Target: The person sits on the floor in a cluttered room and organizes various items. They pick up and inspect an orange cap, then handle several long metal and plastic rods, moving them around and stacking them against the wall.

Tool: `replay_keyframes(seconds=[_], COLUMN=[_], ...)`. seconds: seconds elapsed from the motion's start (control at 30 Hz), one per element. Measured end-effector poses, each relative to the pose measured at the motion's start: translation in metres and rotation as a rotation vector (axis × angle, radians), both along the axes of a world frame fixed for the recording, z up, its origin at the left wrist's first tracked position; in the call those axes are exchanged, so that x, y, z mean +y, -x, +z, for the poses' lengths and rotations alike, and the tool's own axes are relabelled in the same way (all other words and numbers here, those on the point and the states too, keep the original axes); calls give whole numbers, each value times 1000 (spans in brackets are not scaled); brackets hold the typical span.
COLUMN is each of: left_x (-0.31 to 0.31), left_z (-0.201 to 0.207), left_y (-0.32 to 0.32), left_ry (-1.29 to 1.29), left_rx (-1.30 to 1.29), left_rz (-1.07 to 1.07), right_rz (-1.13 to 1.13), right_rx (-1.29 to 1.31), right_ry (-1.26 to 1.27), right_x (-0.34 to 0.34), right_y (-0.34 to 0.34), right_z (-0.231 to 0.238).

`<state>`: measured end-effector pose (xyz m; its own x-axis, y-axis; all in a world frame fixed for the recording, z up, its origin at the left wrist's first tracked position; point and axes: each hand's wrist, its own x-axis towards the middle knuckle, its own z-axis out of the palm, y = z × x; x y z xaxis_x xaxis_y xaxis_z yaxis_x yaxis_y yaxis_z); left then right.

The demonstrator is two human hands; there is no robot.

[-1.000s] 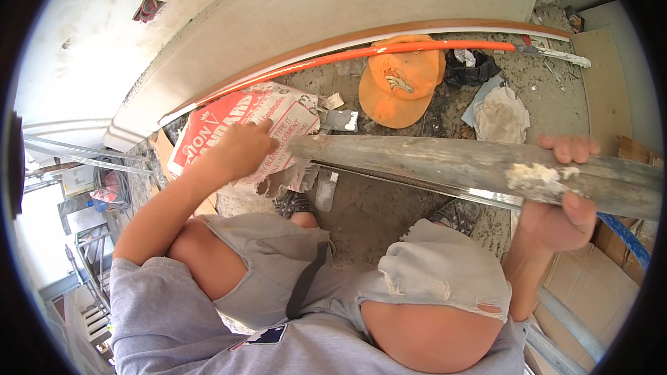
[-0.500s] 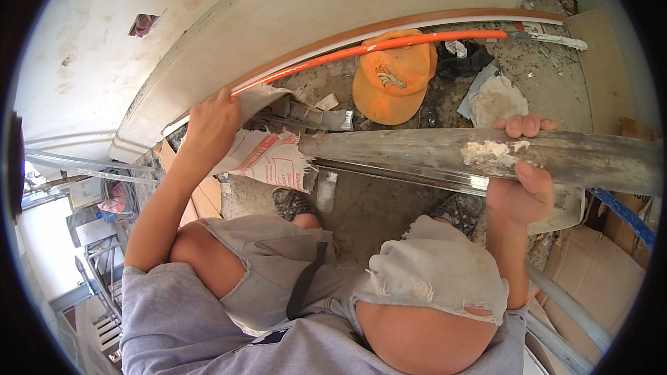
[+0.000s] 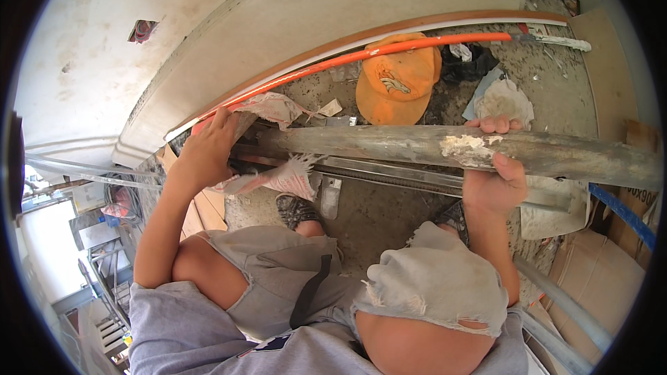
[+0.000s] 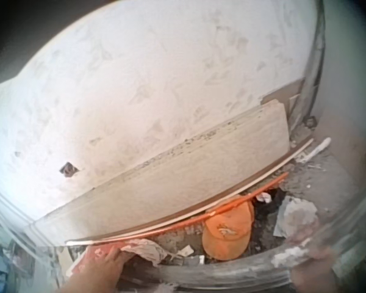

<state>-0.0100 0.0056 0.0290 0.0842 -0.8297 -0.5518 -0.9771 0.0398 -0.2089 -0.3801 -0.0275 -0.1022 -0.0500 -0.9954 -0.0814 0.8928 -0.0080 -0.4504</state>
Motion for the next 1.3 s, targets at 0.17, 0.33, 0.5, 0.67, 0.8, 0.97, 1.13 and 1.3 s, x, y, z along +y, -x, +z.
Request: replay_keyframes(seconds=[0.17, 0.33, 0.5, 0.67, 0.8, 0.97, 1.13, 1.3], left_x=[-3, 6, -6, -6, -7, -20, -32, -39], left_z=[-18, -20, -19, -15, -21, -23, -26, -24], left_y=[-20, -11, -10, -36, -35, -34, -25, -9], left_ry=[173, 132, 196, 264, 169, 71, -207, -307], left_rx=[313, 586, 560, 497, 503, 448, 492, 430], left_rz=[-60, 154, 80, 59, 94, -64, -5, 69], right_rz=[27, 92, 781, 1986, 1678, 899, 278, 63], right_rx=[-55, -121, 473, 840, 834, 903, 1118, 1170], right_ry=[-14, -12, -104, 341, -82, -161, -234, -362], right_x=[2, 5, 38, 65, 63, 32, -47, -119], right_y=[-16, -33, -111, -60, 24, 87, 151, 180], right_z=[-17, -35, -77, -92, -50, -48, -61, -57])
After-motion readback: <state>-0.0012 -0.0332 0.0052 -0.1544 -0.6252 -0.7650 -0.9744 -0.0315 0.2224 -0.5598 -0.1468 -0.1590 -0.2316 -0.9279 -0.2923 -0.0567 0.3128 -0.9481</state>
